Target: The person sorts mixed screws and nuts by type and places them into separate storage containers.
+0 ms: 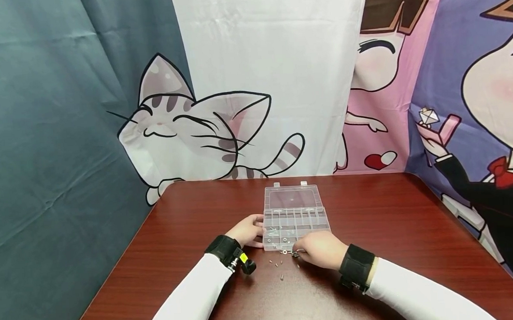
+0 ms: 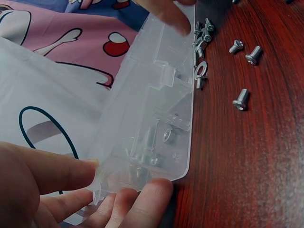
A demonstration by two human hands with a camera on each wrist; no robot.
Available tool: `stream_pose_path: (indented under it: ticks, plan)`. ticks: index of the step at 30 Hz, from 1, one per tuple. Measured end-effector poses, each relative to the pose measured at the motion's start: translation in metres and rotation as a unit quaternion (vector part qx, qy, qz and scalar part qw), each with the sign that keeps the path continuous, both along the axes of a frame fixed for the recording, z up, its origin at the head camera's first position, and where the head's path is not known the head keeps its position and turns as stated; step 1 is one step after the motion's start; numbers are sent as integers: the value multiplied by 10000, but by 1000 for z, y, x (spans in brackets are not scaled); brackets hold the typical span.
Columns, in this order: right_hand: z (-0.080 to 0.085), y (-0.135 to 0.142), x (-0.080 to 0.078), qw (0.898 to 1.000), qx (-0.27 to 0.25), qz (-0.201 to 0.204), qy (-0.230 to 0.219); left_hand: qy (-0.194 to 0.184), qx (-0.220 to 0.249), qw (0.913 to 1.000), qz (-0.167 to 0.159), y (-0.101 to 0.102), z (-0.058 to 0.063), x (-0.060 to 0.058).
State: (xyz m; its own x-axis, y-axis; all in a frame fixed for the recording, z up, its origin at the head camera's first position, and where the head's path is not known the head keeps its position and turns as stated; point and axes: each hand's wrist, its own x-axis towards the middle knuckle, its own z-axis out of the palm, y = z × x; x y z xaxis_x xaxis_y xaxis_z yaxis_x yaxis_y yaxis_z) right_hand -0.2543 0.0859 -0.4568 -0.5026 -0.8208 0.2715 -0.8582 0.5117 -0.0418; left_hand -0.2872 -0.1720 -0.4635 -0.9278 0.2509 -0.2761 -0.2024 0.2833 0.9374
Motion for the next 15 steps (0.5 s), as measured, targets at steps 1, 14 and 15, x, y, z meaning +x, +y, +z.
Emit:
stream_pose_path:
  ticks: [1,14,15]
  plan:
    - [-1,-1,-1,10000,45,27,39,3,-20,10000,-4,0,0,0]
    - [-3,-11,-1,9992,226,-130,313,25,-51,9999,124,-1,-1,1]
    - [-3,-12,0,9992,218,-145,312,15,-51,9999,144,0,0,2]
